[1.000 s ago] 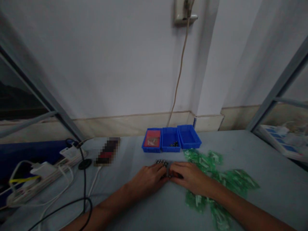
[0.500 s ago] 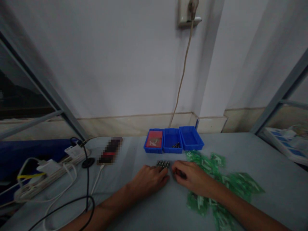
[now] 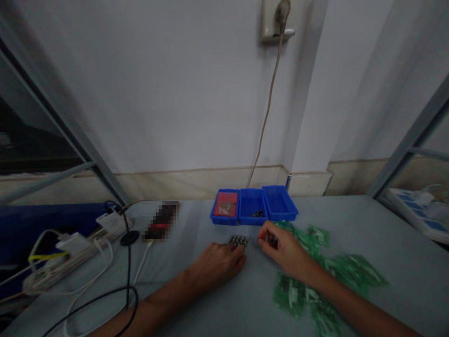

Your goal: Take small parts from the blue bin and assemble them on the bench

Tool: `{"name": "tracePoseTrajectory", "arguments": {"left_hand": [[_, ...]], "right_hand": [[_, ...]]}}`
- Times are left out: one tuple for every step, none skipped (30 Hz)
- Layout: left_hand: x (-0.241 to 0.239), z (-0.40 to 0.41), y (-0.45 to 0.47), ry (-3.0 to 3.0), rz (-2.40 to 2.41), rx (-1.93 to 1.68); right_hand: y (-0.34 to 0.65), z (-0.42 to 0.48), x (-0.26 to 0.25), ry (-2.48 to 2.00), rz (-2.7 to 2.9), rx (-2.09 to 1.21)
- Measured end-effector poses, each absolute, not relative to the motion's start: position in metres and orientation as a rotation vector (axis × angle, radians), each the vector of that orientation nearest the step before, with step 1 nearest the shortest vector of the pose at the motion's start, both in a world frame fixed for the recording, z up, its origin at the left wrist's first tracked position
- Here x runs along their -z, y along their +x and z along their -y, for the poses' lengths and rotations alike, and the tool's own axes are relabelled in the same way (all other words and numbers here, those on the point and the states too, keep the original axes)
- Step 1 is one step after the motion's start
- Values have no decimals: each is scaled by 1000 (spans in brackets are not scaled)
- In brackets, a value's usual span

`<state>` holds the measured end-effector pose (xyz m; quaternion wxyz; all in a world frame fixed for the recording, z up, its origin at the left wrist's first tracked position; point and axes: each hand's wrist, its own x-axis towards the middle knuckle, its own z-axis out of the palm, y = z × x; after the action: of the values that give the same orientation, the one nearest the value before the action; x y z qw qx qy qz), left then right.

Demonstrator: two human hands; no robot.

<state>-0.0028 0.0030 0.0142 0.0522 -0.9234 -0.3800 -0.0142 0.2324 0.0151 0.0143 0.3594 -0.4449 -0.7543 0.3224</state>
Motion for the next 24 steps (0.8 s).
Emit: {"name": "tracePoseTrajectory", "arguments": {"left_hand": [[-14, -3, -3, -2801, 1161, 38], [-14, -3, -3, -2797, 1164, 31], [-13, -3, -3, -2793, 1167, 24], [-13, -3, -3, -2792, 1168, 18], [-13, -4, -3, -2791, 1168, 17], [-13, -4, -3, -2790, 1168, 21], [-13, -4, -3, -2790, 1166, 29], [-13, -4, -3, -2790, 1163, 37], [-13, -4, -3, -2791, 1161, 44], [-13, -4, -3, -2792, 1161, 49], [-13, -4, -3, -2794, 1162, 56], [-13, -4, -3, -2799, 1163, 61], [-13, -4, -3, -2802, 1165, 68], [-14, -3, -3, -2805, 1168, 76], [-14, -3, -2, -2808, 1171, 83], [-14, -3, -2, -2811, 1174, 89], [-14, -3, -2, -2814, 1177, 93], [-15, -2, -2, -2819, 1180, 98], [-15, -2, -2, -2824, 1181, 105], [-15, -2, -2, -2830, 1178, 111], [-14, -2, -2, -2834, 1175, 117], [-14, -2, -3, -2837, 1170, 122], [-14, -2, -3, -2840, 1165, 127], [-13, -3, -3, -2844, 1159, 131]], "right_hand": [[233, -15, -14, -1144, 1934, -837], [233, -16, -14, -1144, 1922, -842], [233, -16, -13, -1147, 1908, -846], [234, -16, -13, -1148, 1897, -852], [234, -16, -12, -1146, 1887, -859], [234, -16, -12, -1142, 1880, -868], [234, -17, -11, -1139, 1875, -876], [234, -17, -11, -1137, 1868, -882], [234, -18, -11, -1134, 1861, -888], [235, -19, -10, -1129, 1853, -896], [235, -20, -10, -1122, 1841, -903], [235, -20, -10, -1109, 1827, -914], [235, -21, -11, -1090, 1806, -931], [235, -21, -11, -1071, 1781, -959], [235, -21, -12, -1057, 1750, -1001], [235, -21, -13, -1048, 1710, -1059], [235, -20, -14, -1042, 1664, -1125], [234, -20, -15, -1033, 1615, -1193], [234, -20, -17, -1022, 1565, -1251], [234, -19, -18, -1009, 1520, -1294], [233, -19, -20, -998, 1486, -1322], [233, -19, -21, -989, 1462, -1339], [233, -20, -22, -985, 1445, -1349], [233, -20, -22, -986, 1431, -1356]]}}
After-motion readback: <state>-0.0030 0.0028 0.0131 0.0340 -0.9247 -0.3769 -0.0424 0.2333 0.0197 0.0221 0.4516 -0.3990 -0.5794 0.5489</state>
